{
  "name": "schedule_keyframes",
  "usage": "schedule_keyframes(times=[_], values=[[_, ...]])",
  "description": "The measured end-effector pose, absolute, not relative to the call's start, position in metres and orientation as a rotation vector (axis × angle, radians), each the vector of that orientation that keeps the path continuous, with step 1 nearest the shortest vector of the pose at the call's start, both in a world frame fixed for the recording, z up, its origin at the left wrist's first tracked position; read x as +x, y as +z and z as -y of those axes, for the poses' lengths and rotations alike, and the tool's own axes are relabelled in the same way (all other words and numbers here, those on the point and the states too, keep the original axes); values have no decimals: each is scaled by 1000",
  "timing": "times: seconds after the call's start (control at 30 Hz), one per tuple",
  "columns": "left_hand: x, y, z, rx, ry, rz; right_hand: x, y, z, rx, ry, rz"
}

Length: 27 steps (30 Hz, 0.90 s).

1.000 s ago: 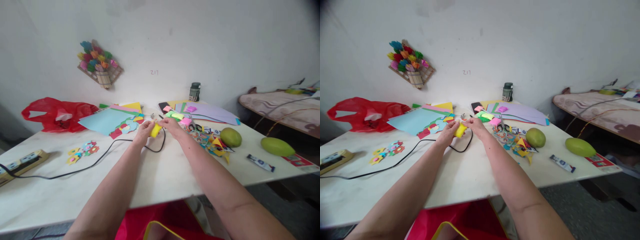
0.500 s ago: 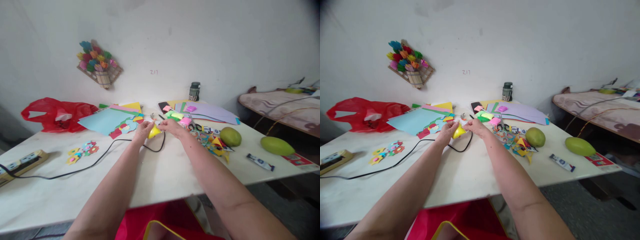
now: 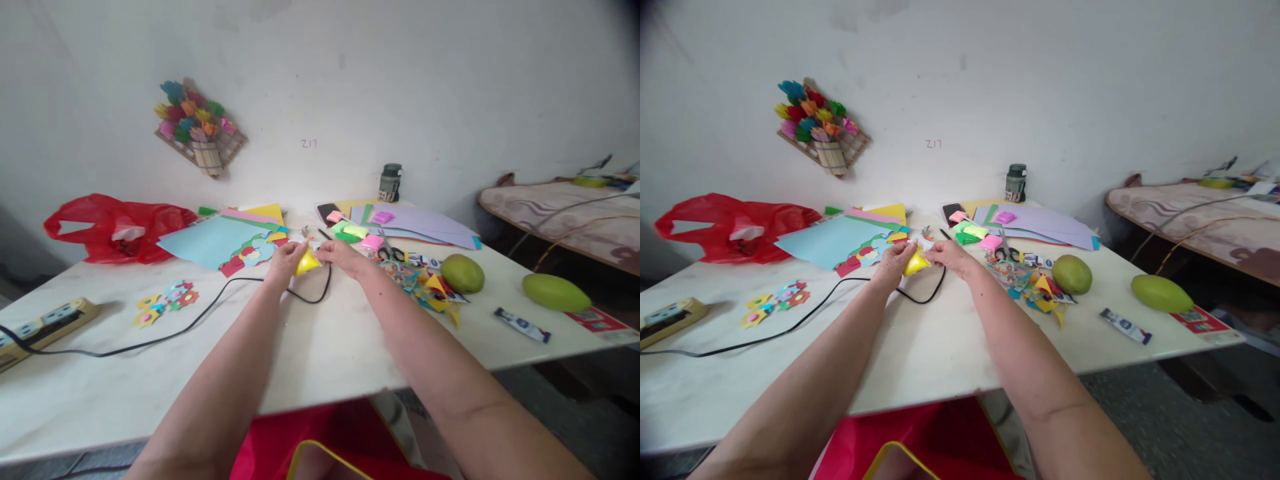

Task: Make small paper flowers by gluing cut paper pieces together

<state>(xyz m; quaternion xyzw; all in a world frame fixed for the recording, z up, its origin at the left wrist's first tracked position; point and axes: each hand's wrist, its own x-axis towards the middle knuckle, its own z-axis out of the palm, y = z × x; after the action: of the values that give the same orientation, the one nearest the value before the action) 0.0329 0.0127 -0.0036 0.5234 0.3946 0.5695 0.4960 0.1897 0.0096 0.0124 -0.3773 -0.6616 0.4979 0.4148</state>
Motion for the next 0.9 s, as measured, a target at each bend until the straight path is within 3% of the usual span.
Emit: schedule_keyframes(times=[0.23, 0.47, 0.63, 0.77, 0.9], values=[[33, 0, -6, 1235, 1336, -858, 192, 12, -10, -800, 1441, 1757], [33, -5, -13, 1325, 1333, -963, 192, 16, -7, -864, 1077, 1952], [35, 2, -13, 1701, 1549, -1296, 187, 15, -8, -976, 843, 1796], [37, 8, -7, 1937, 1544, -1549, 184, 12, -11, -1046, 774, 1701], [41, 8, -2, 1939, 1374, -1351, 181, 7, -11, -1007, 881, 1627]])
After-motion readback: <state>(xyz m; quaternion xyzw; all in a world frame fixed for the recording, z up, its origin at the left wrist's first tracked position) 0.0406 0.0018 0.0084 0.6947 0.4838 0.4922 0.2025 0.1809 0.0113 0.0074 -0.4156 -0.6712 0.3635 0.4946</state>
